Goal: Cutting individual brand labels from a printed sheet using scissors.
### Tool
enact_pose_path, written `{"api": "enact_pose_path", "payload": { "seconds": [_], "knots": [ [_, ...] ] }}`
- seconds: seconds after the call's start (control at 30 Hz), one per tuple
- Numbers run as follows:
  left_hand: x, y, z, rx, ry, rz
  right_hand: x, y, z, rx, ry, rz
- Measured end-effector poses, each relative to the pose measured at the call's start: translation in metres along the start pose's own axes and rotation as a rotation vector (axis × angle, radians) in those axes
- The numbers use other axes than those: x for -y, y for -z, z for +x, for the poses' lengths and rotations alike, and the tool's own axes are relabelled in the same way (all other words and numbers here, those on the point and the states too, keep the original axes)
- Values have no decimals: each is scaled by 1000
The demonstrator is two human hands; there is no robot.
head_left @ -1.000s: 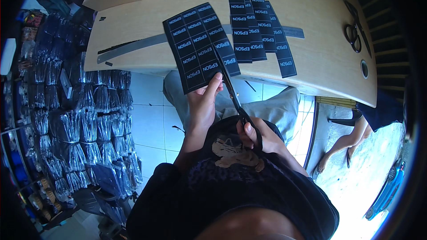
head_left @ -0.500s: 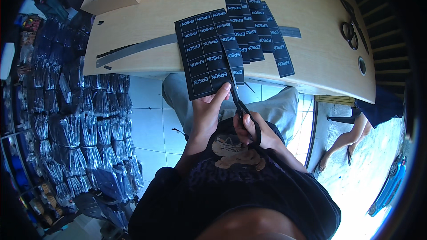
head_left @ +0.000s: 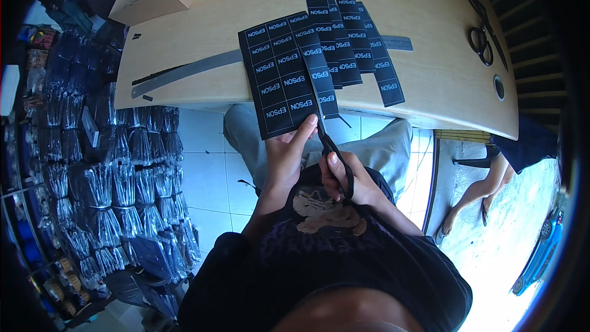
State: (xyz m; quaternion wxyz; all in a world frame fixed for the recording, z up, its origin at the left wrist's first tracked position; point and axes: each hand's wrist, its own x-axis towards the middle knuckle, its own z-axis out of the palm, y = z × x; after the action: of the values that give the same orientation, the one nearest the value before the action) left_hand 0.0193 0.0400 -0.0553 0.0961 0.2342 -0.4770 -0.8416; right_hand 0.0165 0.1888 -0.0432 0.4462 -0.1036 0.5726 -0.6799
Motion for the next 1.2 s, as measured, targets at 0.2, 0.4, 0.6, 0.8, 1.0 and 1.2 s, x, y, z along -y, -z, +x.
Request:
{"api": "enact_pose_path", "payload": {
  "seconds": [0.2,0.4,0.6,0.8,1.0,1.2],
  "knots": [
    [-1,1,2,37,-33,-6,0,-6,2,-49,17,38],
    [-2,0,1,51,-39,-2,0,-9,3,-66,24,53],
    [-2,0,1,57,-31,-7,1,-11,3,-84,21,64],
    [0,1,1,65,-34,-22,3,-12,2,-85,12,62],
    [2,3,2,48,-44,-32,6,-6,2,-19,-32,157],
    [-2,5,-1,35,-62,-24,10,-3,0,25,-62,181]
  ]
}}
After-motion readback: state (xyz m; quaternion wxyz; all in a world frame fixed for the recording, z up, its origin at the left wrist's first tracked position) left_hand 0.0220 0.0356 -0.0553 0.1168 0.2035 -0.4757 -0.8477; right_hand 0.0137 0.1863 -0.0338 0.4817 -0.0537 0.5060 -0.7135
